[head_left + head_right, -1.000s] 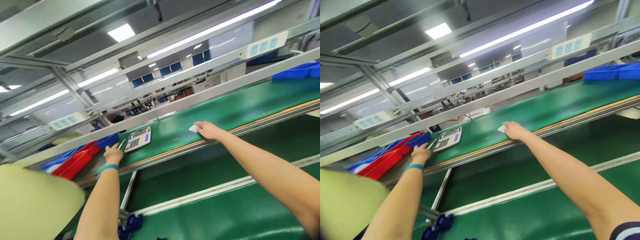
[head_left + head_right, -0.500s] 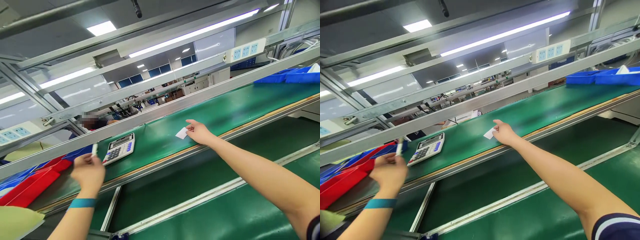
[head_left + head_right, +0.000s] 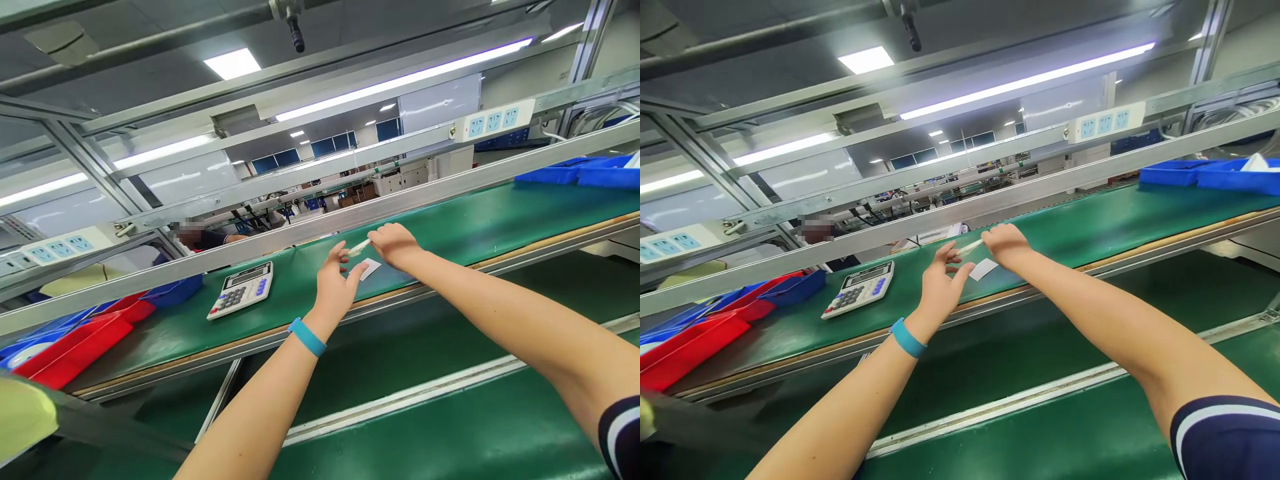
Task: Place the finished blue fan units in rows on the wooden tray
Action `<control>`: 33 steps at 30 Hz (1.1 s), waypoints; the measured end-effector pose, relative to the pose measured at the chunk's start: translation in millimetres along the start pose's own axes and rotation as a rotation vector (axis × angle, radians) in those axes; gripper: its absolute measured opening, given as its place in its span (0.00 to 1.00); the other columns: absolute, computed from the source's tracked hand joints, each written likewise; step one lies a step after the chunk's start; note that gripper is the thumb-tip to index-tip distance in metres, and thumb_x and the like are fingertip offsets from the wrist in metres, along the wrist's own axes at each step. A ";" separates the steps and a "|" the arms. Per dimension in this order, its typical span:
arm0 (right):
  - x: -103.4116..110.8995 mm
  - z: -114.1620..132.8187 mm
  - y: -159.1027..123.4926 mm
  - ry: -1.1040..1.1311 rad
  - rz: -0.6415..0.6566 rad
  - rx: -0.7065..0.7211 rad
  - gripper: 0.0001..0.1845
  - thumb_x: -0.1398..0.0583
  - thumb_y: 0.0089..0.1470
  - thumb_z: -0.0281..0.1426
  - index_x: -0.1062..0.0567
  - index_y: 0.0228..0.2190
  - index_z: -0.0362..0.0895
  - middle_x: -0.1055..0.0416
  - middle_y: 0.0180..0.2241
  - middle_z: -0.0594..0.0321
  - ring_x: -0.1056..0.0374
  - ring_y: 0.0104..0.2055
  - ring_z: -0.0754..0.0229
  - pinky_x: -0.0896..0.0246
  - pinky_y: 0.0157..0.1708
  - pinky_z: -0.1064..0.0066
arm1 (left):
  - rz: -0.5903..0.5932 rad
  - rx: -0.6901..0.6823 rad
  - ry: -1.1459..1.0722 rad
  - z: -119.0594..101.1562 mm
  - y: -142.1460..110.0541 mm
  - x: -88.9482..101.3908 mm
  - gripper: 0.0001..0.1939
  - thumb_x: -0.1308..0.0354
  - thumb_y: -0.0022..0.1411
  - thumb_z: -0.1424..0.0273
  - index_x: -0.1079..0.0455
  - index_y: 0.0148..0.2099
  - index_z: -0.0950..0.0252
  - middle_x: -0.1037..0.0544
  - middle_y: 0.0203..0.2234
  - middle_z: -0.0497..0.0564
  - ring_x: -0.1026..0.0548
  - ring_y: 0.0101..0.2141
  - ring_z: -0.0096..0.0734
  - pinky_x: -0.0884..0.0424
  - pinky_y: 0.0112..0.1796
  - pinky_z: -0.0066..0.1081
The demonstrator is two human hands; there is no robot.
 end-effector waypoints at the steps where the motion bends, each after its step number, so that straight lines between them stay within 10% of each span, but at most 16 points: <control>1: 2.5 -13.6 5.4 0.076 -0.057 -0.094 0.14 0.47 0.67 0.33 0.24 0.40 0.39 0.23 0.38 0.47 0.31 0.42 0.49 0.44 0.41 0.64 | 0.038 -0.014 0.043 3.5 -2.9 -2.8 0.30 0.43 0.67 0.56 0.40 0.66 0.63 0.26 0.58 0.62 0.25 0.55 0.45 0.26 0.52 0.45; 4: -7.5 -40.2 13.5 0.483 -0.149 -0.335 0.15 0.46 0.67 0.38 0.26 0.36 0.41 0.25 0.29 0.55 0.30 0.34 0.55 0.40 0.37 0.68 | 0.287 -0.091 0.283 10.1 -16.9 -23.5 0.40 0.41 0.63 0.46 0.41 0.68 0.65 0.43 0.70 0.68 0.43 0.69 0.58 0.38 0.63 0.57; 10: -74.6 -9.8 8.2 1.161 0.246 -0.479 0.09 0.40 0.52 0.27 0.33 0.22 0.44 0.37 0.13 0.69 0.42 0.15 0.66 0.49 0.16 0.73 | 0.598 -0.137 0.507 10.4 -31.8 -49.6 0.53 0.39 0.55 0.37 0.45 0.73 0.59 0.41 0.70 0.66 0.44 0.69 0.63 0.43 0.65 0.60; 33: -81.9 4.6 2.6 1.057 0.333 -0.271 0.06 0.38 0.46 0.23 0.30 0.22 0.42 0.28 0.18 0.66 0.32 0.23 0.64 0.39 0.25 0.75 | 0.591 -0.120 0.512 8.0 -30.6 -49.0 0.47 0.35 0.57 0.47 0.44 0.73 0.57 0.41 0.70 0.65 0.44 0.69 0.60 0.41 0.64 0.57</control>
Point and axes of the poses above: each hand's wrist, its own y-axis towards the middle knuckle, its own x-axis out of the back of the hand, z = x × y, the point moved 8 cm from there along y, towards the middle knuckle
